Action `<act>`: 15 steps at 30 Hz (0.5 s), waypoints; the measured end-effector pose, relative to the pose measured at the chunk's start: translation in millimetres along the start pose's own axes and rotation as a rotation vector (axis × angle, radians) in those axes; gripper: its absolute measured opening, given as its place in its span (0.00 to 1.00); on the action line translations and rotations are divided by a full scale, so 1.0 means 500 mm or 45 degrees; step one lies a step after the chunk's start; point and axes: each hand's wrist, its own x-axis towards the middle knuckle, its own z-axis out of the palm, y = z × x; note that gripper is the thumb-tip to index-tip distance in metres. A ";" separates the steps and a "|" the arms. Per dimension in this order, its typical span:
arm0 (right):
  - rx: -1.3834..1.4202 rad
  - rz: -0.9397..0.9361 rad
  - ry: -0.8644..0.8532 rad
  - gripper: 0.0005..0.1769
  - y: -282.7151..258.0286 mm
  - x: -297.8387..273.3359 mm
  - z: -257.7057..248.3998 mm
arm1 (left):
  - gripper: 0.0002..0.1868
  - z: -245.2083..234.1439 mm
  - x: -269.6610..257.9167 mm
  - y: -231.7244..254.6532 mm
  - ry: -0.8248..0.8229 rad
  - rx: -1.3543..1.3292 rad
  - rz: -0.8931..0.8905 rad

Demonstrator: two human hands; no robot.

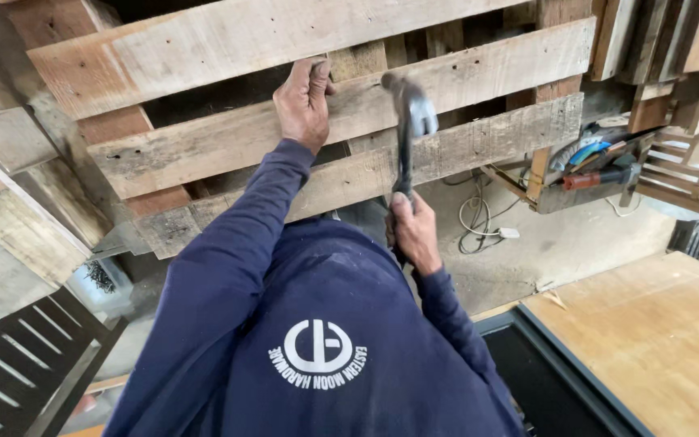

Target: The person selects nails from a container and hammers them into a wooden pallet using a claw hammer. The person repeatedly positions nails and strikes them to secure the wooden planks of the pallet.

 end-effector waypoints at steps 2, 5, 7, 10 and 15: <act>-0.032 -0.155 0.021 0.16 -0.034 -0.010 -0.039 | 0.13 0.008 0.012 -0.003 0.056 0.060 0.065; 0.240 -0.914 0.178 0.15 -0.140 -0.100 -0.125 | 0.07 0.000 0.006 0.001 0.052 0.138 0.099; 0.298 -1.380 -0.029 0.30 -0.198 -0.073 -0.138 | 0.05 -0.004 0.007 0.008 0.048 0.154 0.140; 0.119 -1.313 -0.095 0.25 -0.136 -0.055 -0.074 | 0.07 -0.007 0.001 0.005 0.004 0.047 0.077; -0.090 -0.084 0.024 0.16 -0.001 -0.014 -0.023 | 0.08 -0.005 0.015 -0.010 0.021 0.107 0.087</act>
